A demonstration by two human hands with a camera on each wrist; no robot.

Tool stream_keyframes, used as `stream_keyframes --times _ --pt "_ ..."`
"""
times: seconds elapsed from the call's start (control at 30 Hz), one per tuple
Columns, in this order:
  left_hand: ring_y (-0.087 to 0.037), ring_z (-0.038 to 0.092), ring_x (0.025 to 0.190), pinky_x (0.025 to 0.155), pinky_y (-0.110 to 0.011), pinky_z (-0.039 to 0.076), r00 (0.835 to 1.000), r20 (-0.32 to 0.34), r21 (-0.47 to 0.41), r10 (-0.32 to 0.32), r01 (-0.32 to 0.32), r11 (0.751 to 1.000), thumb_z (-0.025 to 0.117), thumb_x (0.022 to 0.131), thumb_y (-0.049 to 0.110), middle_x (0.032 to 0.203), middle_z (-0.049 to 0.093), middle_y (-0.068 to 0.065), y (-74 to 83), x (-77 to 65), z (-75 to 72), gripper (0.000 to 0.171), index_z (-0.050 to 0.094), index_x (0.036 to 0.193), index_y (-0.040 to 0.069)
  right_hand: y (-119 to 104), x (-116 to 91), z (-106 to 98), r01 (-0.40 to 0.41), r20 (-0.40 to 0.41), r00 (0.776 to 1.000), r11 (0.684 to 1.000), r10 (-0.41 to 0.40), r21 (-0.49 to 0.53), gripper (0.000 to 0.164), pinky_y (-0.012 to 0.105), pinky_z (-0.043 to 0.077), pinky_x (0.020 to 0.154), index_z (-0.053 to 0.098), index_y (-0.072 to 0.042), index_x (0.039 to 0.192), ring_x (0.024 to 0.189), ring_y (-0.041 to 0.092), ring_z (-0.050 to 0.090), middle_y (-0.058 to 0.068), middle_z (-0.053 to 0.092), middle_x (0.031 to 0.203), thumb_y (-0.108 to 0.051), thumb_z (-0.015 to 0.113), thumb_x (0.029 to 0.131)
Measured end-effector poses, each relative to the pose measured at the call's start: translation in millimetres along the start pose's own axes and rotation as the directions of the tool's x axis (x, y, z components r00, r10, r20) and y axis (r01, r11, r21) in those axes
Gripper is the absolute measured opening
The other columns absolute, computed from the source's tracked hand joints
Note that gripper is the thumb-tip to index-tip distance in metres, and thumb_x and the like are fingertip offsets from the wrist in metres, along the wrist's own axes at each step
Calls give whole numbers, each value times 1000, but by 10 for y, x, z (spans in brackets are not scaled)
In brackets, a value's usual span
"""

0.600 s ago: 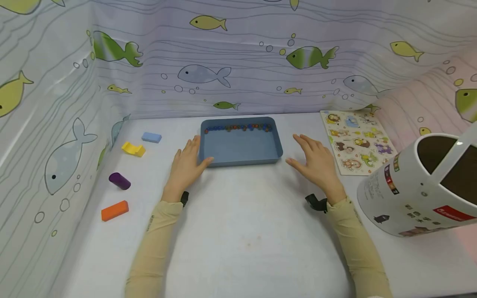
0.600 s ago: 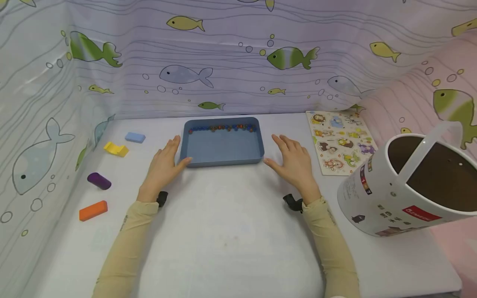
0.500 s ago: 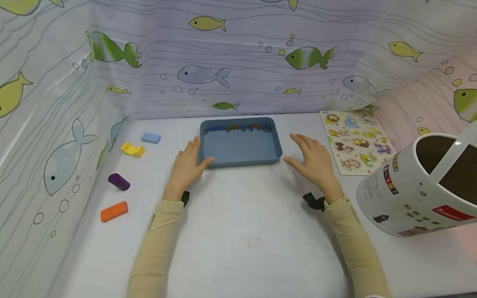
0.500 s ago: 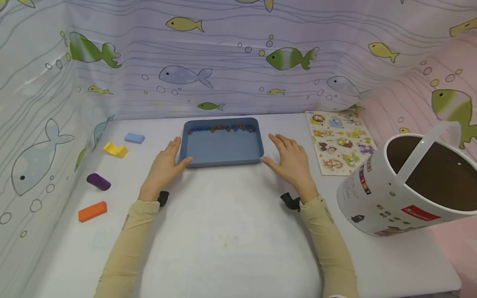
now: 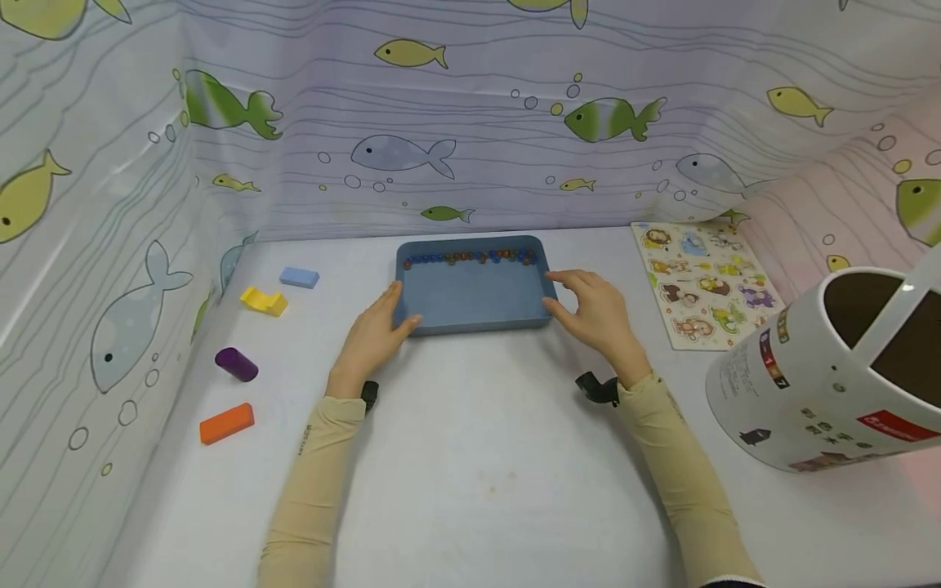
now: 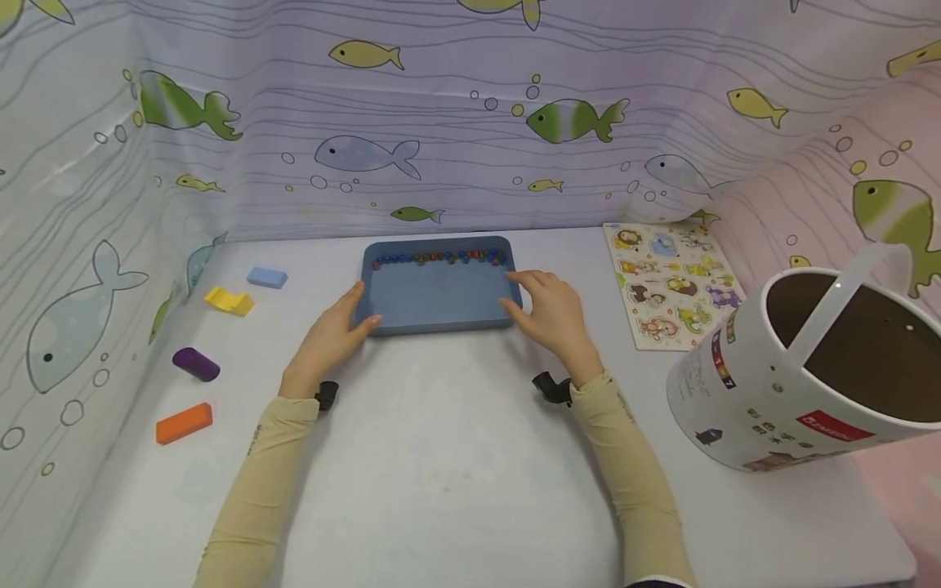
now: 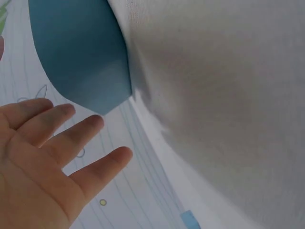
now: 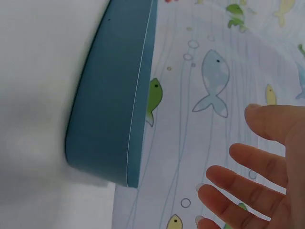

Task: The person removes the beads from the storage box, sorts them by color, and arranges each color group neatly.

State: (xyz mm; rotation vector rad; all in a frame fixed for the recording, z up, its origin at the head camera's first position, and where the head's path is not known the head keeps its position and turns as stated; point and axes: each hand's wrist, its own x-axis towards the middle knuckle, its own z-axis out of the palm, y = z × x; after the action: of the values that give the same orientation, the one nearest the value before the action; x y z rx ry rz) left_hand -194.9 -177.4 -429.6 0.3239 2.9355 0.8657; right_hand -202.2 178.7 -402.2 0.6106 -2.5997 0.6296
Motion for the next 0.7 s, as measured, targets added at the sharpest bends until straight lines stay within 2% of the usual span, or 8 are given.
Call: stream_keyframes --times 0.2,0.37,0.47,0.7 --pt "-32 19 150 122 -49 21 998 65 -34 -14 17 999 48 101 41 163 14 -12 -9 21 8 74 13 156 6 -52 128 78 -35 37 999 992 31 123 35 40 55 76 67 -7 120 94 28 67 11 71 113 -23 70 89" --pt "-31 17 150 123 -49 20 994 109 -34 -17 20 999 46 102 39 163 11 -12 -1 52 23 73 12 155 3 -131 276 152 -82 88 994 971 63 225 31 42 56 78 67 -5 119 93 29 66 13 70 113 -20 67 92" --pt "-32 17 150 122 -49 21 993 117 -29 -24 28 999 46 102 38 164 9 -13 -1 50 31 72 11 155 3 -197 388 211 -106 120 990 954 75 282 30 43 56 80 67 -5 119 94 28 66 13 70 114 -20 65 93" --pt "-31 16 150 123 -49 20 992 122 -28 -30 34 999 46 102 36 164 6 -10 -25 39 46 72 9 156 4 -336 686 368 -149 174 981 916 89 372 28 35 55 75 68 -11 118 91 22 65 7 72 109 -25 62 96"
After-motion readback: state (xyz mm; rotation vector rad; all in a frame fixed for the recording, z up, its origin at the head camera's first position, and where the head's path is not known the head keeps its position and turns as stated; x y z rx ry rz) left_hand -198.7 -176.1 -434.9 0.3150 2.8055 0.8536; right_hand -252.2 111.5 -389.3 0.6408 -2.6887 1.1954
